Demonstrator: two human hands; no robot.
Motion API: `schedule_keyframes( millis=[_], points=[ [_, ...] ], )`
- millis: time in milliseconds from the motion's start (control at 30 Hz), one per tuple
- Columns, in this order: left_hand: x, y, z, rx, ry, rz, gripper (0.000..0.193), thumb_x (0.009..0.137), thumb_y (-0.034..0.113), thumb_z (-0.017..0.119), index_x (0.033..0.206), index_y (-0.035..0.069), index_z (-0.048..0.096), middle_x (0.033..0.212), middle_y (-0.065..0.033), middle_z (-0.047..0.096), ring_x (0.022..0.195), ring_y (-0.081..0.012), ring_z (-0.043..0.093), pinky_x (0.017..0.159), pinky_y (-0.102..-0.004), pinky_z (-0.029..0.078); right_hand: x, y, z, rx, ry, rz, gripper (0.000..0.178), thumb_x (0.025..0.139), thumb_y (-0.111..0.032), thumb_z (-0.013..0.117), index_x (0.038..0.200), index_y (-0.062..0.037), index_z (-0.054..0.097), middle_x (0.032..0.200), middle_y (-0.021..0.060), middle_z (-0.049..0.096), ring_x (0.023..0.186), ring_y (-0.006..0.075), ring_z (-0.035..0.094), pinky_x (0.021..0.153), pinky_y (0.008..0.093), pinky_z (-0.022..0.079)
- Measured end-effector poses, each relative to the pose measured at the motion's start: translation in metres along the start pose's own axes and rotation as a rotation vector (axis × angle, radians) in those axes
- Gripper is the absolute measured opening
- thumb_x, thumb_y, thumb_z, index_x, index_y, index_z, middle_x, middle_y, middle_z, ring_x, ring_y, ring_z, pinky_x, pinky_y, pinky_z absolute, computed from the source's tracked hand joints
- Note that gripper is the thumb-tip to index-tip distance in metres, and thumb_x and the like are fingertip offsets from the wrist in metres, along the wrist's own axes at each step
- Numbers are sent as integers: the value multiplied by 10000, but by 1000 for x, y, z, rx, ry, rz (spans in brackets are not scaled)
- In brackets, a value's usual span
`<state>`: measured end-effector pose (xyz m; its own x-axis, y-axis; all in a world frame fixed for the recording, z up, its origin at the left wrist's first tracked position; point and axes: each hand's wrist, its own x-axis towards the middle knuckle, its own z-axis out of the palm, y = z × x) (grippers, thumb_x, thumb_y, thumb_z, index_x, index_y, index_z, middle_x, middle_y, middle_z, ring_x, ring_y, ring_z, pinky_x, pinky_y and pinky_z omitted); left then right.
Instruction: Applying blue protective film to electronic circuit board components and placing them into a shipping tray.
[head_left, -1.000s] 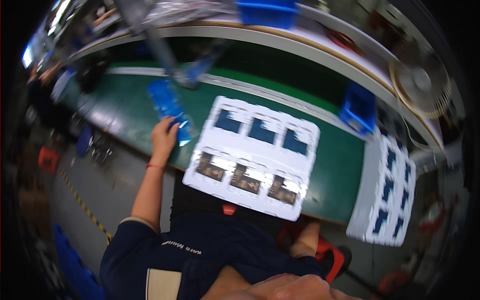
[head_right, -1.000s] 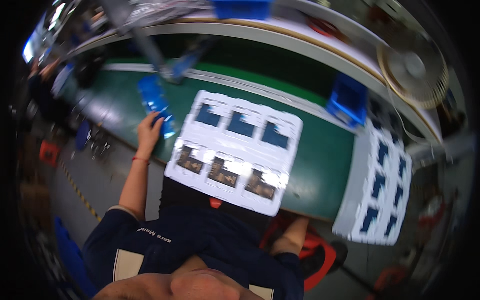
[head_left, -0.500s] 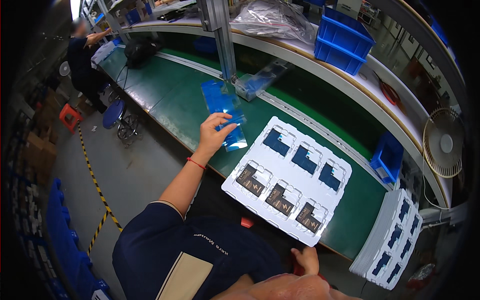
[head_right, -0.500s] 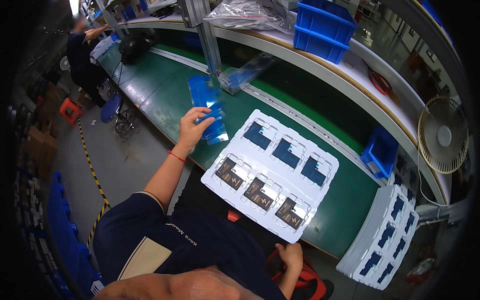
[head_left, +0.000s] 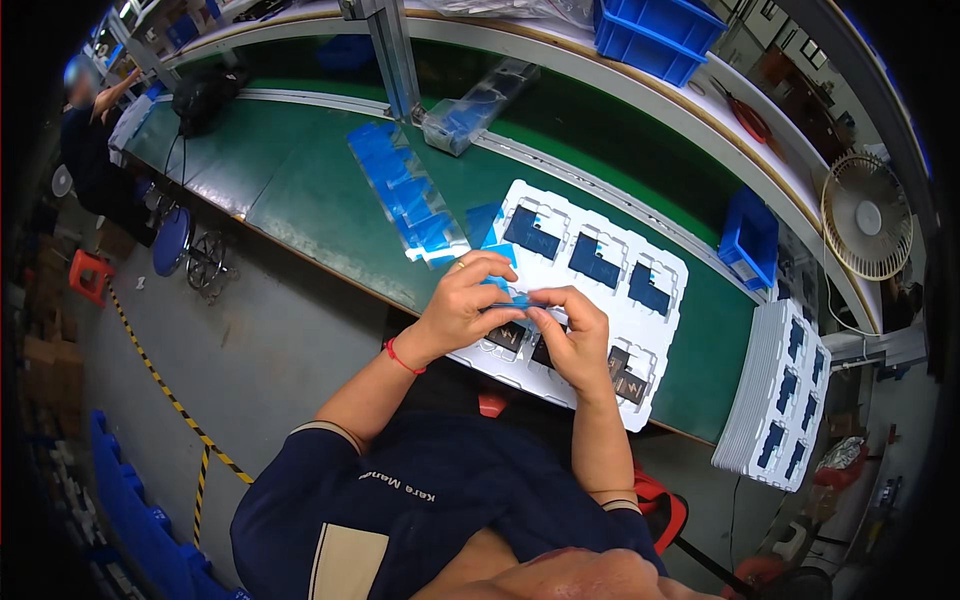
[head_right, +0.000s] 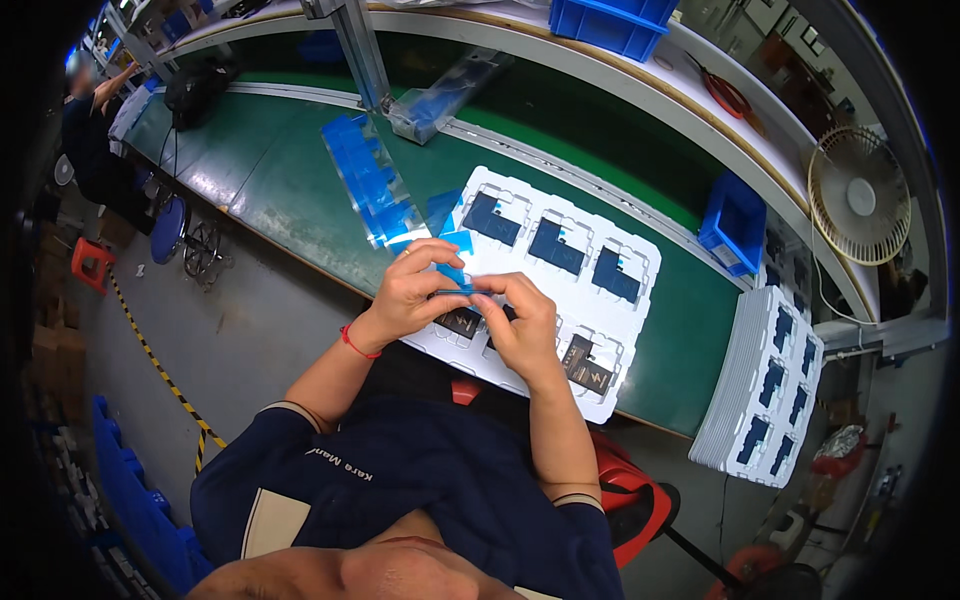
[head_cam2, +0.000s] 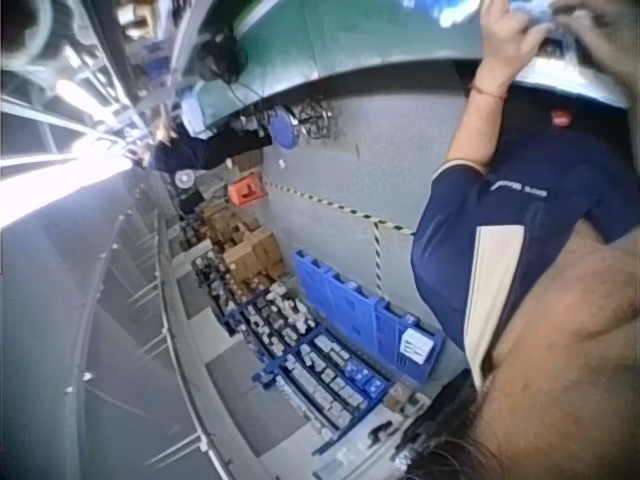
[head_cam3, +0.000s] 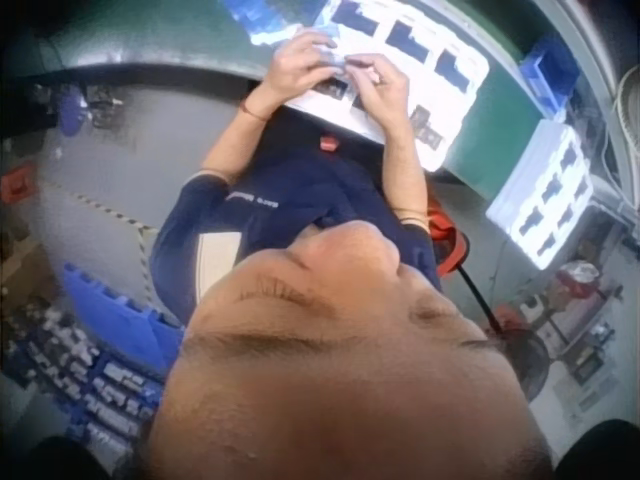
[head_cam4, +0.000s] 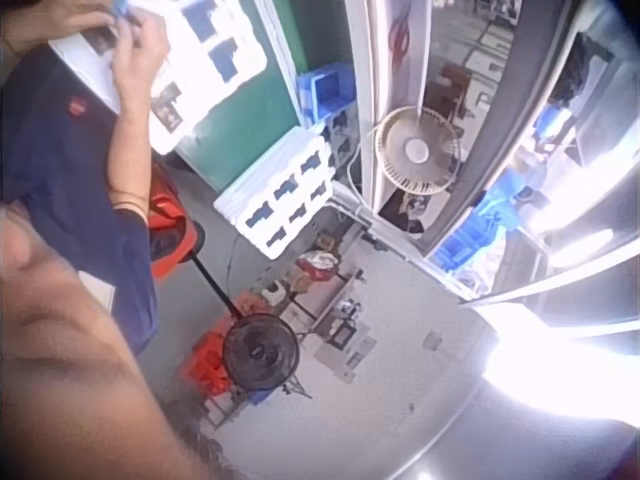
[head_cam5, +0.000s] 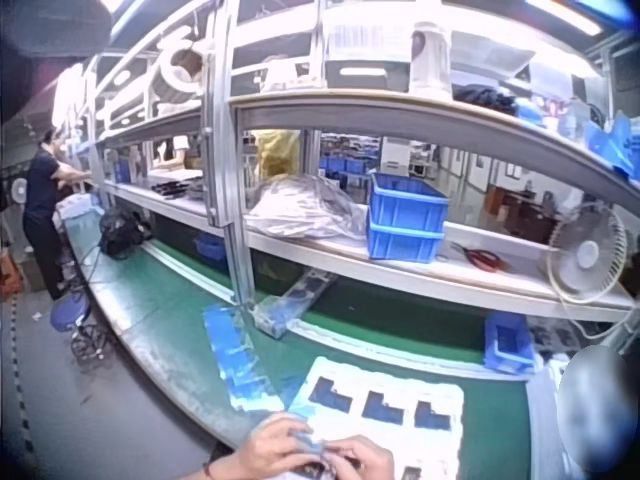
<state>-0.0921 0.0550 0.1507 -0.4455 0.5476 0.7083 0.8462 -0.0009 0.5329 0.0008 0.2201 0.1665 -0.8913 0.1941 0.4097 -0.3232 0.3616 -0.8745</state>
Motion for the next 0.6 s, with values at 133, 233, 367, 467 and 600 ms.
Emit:
schedule_keyframes(
  millis=[133, 233, 367, 467, 600],
  points=[
    [-24, 13, 3, 105, 235, -262, 362, 685, 148, 790, 992, 21, 647, 949, -97, 611, 924, -253, 568, 740, -335, 460, -3, -7, 3, -218, 130, -198, 132, 724, 67, 665, 830, -3, 631, 763, 114, 641, 680, 254, 606, 592, 313, 470],
    [-37, 15, 6, -671, 127, -743, 421, 908, 167, 598, 1285, 7, 497, 1166, -86, 585, 1049, -132, 532, 861, -309, 437, -7, -7, -1, -396, 164, -419, 170, 679, 69, 675, 820, -17, 633, 804, 93, 646, 705, 256, 603, 623, 340, 473],
    [-24, 12, 12, -1011, 71, -766, 443, 965, 120, 474, 1377, -10, 380, 1347, -109, 469, 1141, -142, 524, 945, -280, 416, -15, -17, 0, -422, -118, -481, 212, 618, 19, 695, 818, -32, 649, 949, 86, 640, 859, 274, 588, 715, 377, 470],
    [-13, 15, 10, -1149, 39, -827, 415, 968, 91, 450, 1371, 5, 397, 1314, -105, 496, 1135, -158, 531, 926, -277, 436, -19, -21, 2, -287, -151, -360, 187, 637, 22, 688, 811, -40, 659, 1002, 79, 628, 914, 289, 568, 764, 374, 466],
    [-24, -5, 10, -840, 247, -826, 372, 975, 76, 406, 1339, 3, 432, 1213, -112, 564, 1086, -191, 568, 909, -297, 470, -36, -9, -12, 464, 73, -89, 123, 759, 59, 623, 826, -32, 576, 1057, 159, 612, 1099, 331, 543, 945, 438, 427]
  ],
)
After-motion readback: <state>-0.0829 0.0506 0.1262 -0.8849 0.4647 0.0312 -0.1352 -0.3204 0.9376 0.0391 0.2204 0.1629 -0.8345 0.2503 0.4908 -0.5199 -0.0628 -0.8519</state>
